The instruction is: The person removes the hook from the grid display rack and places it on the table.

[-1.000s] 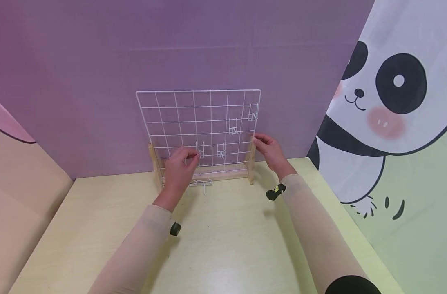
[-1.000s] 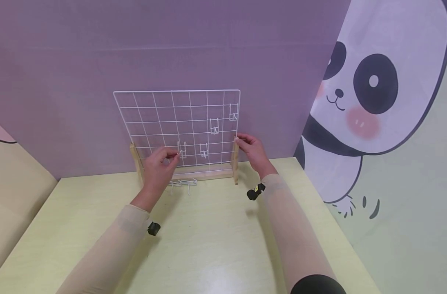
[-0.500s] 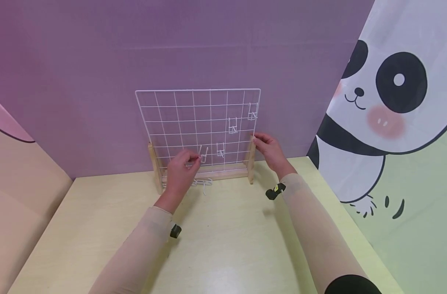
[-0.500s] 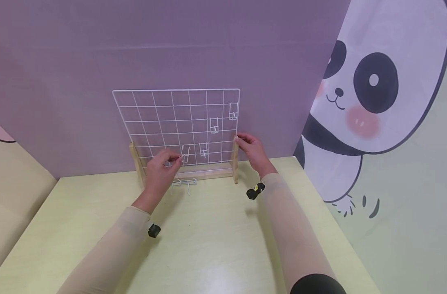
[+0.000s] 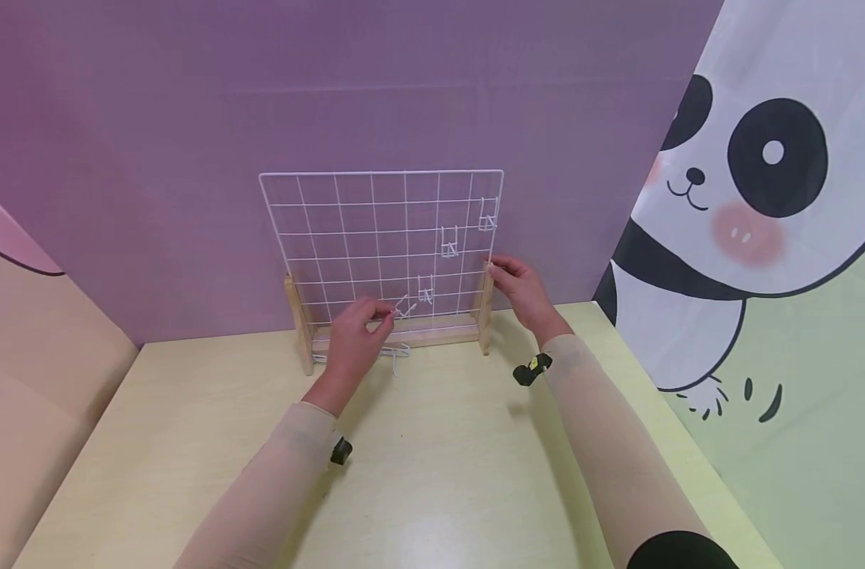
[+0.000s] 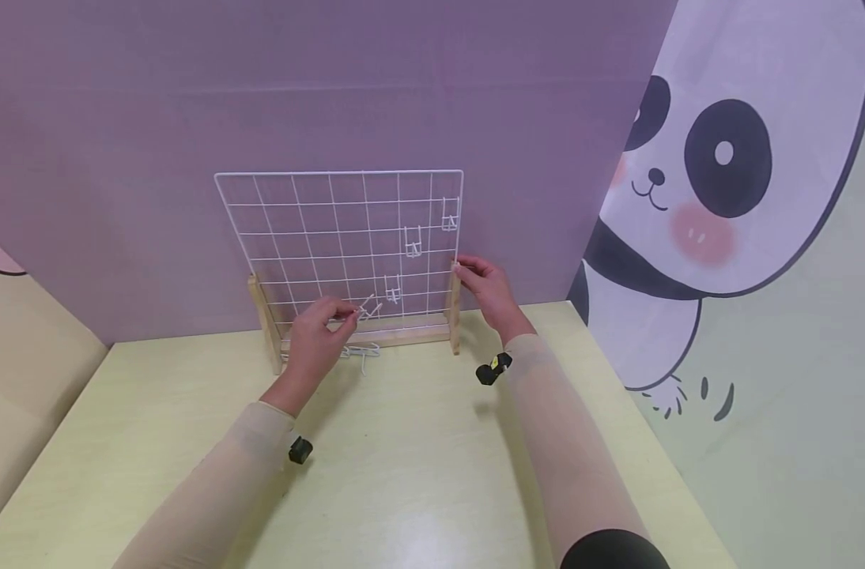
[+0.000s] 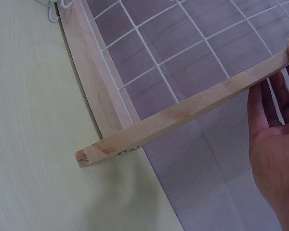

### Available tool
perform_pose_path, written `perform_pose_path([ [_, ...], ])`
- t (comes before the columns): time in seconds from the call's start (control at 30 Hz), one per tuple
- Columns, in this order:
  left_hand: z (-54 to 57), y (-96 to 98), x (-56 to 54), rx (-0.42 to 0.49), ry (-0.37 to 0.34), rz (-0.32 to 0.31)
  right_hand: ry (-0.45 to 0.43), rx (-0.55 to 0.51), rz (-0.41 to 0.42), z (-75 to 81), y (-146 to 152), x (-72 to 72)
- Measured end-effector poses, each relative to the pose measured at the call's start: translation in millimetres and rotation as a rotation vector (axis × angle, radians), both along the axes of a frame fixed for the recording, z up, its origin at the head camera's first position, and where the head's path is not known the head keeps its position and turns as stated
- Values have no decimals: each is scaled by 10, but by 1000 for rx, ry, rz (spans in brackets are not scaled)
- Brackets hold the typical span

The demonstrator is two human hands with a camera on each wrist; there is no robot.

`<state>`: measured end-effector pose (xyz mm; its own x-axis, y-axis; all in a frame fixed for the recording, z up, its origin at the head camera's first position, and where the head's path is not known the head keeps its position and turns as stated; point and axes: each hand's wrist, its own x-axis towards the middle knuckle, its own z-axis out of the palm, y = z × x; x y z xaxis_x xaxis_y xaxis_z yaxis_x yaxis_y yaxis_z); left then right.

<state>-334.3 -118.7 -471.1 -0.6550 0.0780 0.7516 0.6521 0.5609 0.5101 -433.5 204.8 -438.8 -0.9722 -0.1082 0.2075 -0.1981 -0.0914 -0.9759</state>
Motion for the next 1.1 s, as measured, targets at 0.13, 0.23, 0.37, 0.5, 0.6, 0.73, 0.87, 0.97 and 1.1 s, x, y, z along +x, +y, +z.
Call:
perform_pose_path([
  [0.13, -27, 12, -14, -11, -5, -6, -1, 2, -2, -1, -5, -13],
  [0.23, -39, 25, -20, -24, -19, -8, 5, -2, 1, -7, -9, -20],
  [0.37, -47, 43, -27, -52, -40, -12, 15, -16, 9, -9, -11, -21],
  [0.5, -67, 57, -44, -92, -45, -16, 18, -11, 13, -2, -8, -9],
  [0.6, -80, 67, -55, -114, -27, -22, 19, 2, 16, 3, -4, -4],
  [0.73, -101, 79, -72, -126, 5, -35, 23, 3, 21, -2, -3, -1],
  [0.87, -118, 94, -87, -145, 1, -40, 21, -7, 18, 2, -9, 3],
  [0.97, -116, 112, -82, -173, -27, -36, 20, -10, 16, 5, -11, 0],
  [1.1, -117, 141, -78, -195, -35, -35, 21, -6, 16, -9, -5, -11],
])
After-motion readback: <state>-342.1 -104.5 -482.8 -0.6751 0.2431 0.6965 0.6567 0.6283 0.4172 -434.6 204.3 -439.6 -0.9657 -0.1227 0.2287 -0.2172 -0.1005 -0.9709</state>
